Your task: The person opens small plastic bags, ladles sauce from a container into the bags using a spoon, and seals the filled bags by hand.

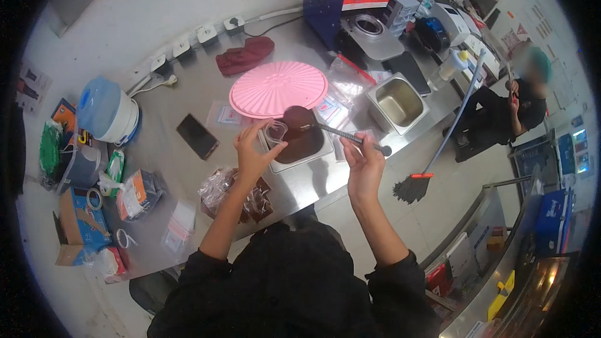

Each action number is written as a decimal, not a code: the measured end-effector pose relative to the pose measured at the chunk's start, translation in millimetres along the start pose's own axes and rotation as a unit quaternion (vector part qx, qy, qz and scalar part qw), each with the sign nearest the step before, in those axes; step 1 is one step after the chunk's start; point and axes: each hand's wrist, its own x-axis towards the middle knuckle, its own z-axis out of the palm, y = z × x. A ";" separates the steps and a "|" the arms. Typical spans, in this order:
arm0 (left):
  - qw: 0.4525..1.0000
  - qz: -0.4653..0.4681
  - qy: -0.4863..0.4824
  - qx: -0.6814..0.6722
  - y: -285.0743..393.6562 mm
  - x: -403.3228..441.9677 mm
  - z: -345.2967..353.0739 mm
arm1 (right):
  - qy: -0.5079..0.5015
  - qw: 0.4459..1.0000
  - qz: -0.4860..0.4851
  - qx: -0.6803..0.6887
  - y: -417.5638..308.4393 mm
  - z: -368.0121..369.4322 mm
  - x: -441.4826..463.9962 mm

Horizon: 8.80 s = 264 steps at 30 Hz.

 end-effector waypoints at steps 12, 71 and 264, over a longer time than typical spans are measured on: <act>0.988 -0.021 0.017 -0.150 28.1 20.5 8.3 | -0.170 0.936 -0.253 -0.176 -27.1 26.2 -14.6; 0.942 -0.259 0.026 -0.210 16.8 -133.3 -101.7 | -0.569 0.646 -0.068 -0.505 57.6 62.6 -63.6; 0.895 -0.159 0.046 -0.414 74.0 -9.1 -38.2 | -0.299 0.719 -0.399 -0.485 37.6 63.4 -26.2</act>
